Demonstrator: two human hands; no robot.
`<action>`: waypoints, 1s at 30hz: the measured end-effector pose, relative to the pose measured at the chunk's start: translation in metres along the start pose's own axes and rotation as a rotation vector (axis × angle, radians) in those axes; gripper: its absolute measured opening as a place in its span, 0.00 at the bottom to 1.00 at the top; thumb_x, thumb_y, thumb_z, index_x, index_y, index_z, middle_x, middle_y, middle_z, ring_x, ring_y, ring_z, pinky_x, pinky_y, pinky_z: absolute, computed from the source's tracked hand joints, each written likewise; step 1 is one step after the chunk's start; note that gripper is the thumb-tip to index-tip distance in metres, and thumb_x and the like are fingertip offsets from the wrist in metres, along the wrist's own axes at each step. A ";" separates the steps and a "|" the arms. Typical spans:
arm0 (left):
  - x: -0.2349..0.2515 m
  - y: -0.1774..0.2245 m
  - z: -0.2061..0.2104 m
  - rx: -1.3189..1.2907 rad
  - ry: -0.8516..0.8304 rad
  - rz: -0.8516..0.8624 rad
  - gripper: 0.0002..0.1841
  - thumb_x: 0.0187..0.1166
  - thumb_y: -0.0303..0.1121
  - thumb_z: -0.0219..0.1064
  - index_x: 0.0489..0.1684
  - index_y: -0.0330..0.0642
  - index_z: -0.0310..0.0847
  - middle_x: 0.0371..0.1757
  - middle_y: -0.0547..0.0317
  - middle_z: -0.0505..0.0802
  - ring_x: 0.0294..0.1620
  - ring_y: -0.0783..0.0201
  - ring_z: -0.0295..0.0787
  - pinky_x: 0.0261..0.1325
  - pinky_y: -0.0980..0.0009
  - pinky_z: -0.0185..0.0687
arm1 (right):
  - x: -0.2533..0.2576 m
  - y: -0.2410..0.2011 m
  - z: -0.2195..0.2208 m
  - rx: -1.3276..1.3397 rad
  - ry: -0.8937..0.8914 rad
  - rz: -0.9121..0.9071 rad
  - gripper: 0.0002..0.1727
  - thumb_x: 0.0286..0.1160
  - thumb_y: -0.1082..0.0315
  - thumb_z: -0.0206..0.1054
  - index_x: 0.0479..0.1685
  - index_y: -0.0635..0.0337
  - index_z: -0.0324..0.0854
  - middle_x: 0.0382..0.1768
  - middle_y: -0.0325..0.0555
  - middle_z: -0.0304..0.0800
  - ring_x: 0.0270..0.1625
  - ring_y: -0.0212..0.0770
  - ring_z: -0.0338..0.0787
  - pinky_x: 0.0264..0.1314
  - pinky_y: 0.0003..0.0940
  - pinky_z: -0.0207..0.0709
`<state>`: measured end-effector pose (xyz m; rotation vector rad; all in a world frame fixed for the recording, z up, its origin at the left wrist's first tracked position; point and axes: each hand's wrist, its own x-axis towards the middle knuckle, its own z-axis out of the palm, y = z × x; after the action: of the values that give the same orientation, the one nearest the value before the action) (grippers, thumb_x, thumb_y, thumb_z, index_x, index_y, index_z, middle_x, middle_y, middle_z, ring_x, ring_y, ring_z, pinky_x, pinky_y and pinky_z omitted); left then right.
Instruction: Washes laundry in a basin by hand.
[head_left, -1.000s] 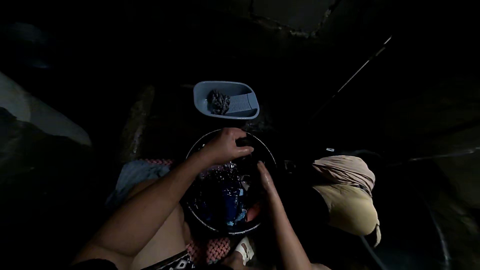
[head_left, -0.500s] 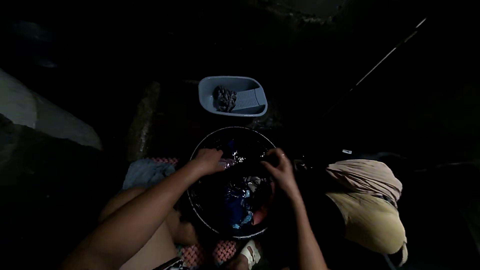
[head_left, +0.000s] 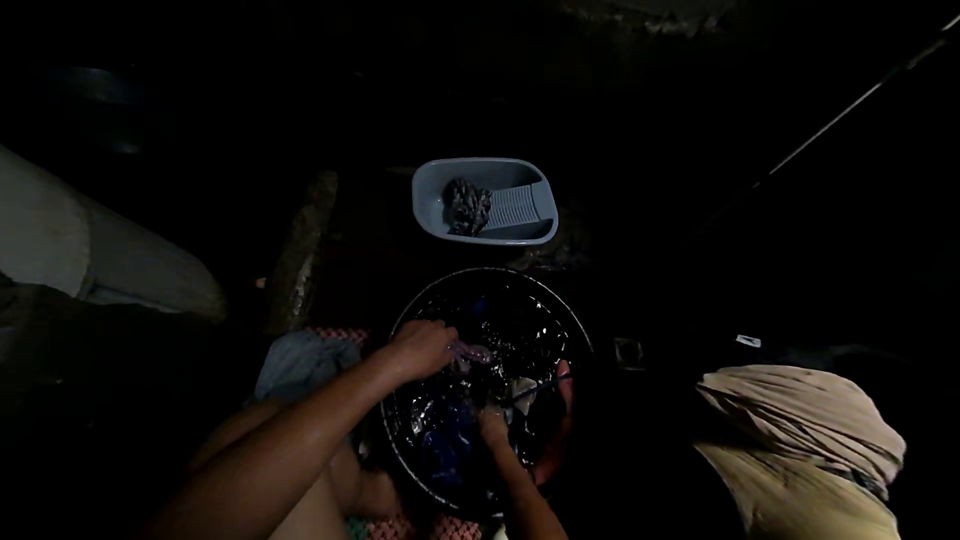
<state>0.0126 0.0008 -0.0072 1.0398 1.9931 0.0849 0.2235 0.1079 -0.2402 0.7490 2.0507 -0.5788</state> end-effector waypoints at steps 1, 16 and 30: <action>0.001 -0.001 0.001 0.002 0.005 0.000 0.24 0.90 0.42 0.59 0.79 0.39 0.74 0.77 0.36 0.80 0.78 0.36 0.76 0.78 0.37 0.67 | 0.001 -0.001 0.001 0.013 0.025 0.024 0.28 0.87 0.67 0.57 0.86 0.66 0.66 0.87 0.69 0.61 0.89 0.68 0.61 0.86 0.62 0.60; -0.002 -0.002 0.004 -0.054 0.103 0.116 0.22 0.86 0.32 0.61 0.78 0.37 0.75 0.75 0.35 0.82 0.77 0.36 0.76 0.78 0.34 0.65 | -0.323 -0.009 -0.240 0.411 0.696 -0.955 0.04 0.70 0.70 0.70 0.40 0.55 0.87 0.40 0.31 0.89 0.42 0.22 0.87 0.46 0.20 0.85; -0.002 -0.012 0.007 -0.031 0.071 0.089 0.24 0.87 0.37 0.61 0.80 0.37 0.73 0.76 0.35 0.81 0.79 0.36 0.75 0.79 0.35 0.64 | -0.225 0.003 -0.205 0.481 0.519 -0.755 0.12 0.73 0.71 0.71 0.53 0.63 0.86 0.49 0.42 0.90 0.51 0.29 0.88 0.57 0.30 0.83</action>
<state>0.0105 -0.0104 -0.0151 1.1193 2.0027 0.2029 0.2123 0.1742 0.0565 0.3730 2.7206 -1.4626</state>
